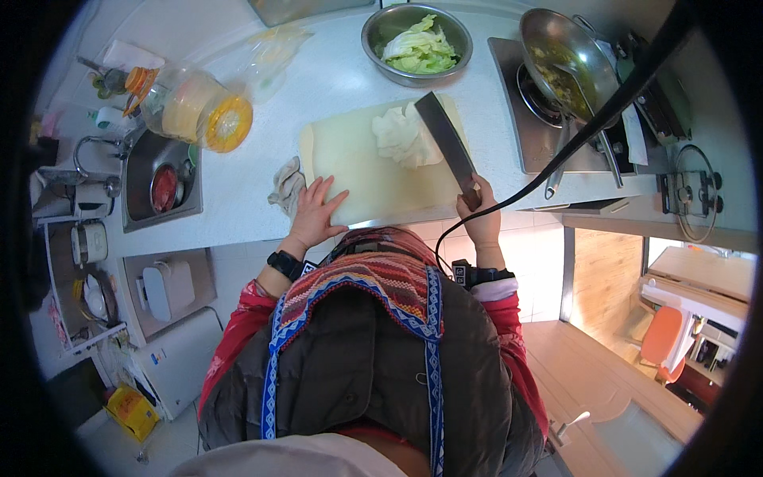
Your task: The person stirs a pan on the stove, pours hot water from a kettle into the pan, then chops cabbage on a cutting board and transfers the pieces into a metal bowl. The person also adds a small amount of white powder from a green bowl into the pan and retrieves a plate from a shelf.
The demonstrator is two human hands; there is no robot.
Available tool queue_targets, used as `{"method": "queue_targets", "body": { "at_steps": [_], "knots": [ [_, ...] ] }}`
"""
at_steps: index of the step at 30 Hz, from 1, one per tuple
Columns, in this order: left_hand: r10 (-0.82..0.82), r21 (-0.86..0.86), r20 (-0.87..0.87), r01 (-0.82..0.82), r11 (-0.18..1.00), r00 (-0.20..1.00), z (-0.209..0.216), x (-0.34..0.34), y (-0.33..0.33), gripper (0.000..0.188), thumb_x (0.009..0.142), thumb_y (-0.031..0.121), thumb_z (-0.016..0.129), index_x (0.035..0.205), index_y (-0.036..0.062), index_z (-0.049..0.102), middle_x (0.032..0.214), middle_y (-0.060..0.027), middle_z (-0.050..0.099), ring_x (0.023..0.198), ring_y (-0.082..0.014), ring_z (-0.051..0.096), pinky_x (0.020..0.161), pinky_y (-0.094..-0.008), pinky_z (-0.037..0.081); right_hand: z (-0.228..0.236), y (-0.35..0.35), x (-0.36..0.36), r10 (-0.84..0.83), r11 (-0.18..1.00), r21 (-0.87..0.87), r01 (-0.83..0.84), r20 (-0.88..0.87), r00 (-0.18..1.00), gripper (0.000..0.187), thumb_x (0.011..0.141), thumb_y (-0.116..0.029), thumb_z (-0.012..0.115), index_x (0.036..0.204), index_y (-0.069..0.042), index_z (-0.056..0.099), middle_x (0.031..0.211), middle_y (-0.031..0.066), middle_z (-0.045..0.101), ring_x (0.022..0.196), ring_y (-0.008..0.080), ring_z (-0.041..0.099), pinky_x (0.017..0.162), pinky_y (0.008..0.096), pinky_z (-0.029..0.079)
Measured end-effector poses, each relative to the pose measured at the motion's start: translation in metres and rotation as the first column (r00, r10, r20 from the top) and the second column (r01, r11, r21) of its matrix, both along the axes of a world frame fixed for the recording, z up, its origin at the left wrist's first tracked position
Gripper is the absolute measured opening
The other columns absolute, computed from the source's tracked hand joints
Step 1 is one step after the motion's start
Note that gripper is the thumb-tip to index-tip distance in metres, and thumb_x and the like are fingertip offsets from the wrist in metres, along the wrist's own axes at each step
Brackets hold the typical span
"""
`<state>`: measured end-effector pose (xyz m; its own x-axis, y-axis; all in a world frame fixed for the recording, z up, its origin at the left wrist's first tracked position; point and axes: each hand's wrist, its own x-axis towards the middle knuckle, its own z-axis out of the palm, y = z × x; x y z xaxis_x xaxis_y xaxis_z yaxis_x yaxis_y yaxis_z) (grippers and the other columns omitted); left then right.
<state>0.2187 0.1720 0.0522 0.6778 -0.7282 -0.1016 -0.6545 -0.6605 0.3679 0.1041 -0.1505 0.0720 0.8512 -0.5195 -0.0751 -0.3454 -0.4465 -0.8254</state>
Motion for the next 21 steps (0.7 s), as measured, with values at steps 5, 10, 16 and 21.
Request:
{"method": "queue_targets", "body": {
  "at_steps": [5,10,16,21],
  "knots": [
    [-0.044,0.015,0.015,0.044,0.999,0.999,-0.013,0.004,0.004,0.071,0.060,0.038,0.075,0.125,0.0220,0.049,0.139,-0.0111,0.029,0.130,-0.0348,0.021,0.100,-0.0527,0.023,0.001,-0.008,-0.015,-0.011,0.990,0.139,0.008,0.026,1.000,0.038,0.077,0.000,0.060,0.113,-0.003,0.051,0.073,0.0000,0.051,0.066,0.0069,0.049,0.062,0.0197,0.042],
    [-0.031,-0.121,-0.028,0.028,0.992,0.999,-0.019,0.006,0.008,0.063,0.061,0.032,0.074,0.120,0.0208,0.052,0.137,-0.0102,0.031,0.131,-0.0322,0.020,0.100,-0.0576,0.020,0.002,0.001,-0.005,-0.060,0.989,0.136,0.055,0.029,0.998,0.031,0.077,-0.007,0.061,0.108,-0.001,0.056,0.073,0.0015,0.056,0.065,0.0070,0.051,0.060,0.0214,0.043],
    [0.031,-0.308,-0.013,-0.034,0.951,0.999,-0.029,0.018,0.009,0.061,0.059,0.028,0.075,0.115,0.0152,0.055,0.135,-0.0114,0.035,0.129,-0.0346,0.023,0.099,-0.0578,0.023,0.019,0.014,0.006,-0.083,0.988,-0.131,0.075,-0.055,0.995,0.033,0.077,-0.018,0.062,0.106,-0.004,0.059,0.065,0.0082,0.058,0.059,0.0142,0.056,0.058,0.0269,0.045],
    [0.097,-0.249,0.183,-0.050,0.967,0.978,-0.016,0.010,0.016,0.058,0.063,0.027,0.072,0.116,0.0131,0.054,0.133,-0.0133,0.036,0.128,-0.0364,0.024,0.099,-0.0544,0.025,0.029,0.020,0.001,-0.121,0.971,-0.219,0.093,-0.118,0.986,0.033,0.077,-0.019,0.061,0.107,-0.004,0.059,0.064,0.0080,0.057,0.057,0.0148,0.054,0.056,0.0268,0.044]
  ]
}}
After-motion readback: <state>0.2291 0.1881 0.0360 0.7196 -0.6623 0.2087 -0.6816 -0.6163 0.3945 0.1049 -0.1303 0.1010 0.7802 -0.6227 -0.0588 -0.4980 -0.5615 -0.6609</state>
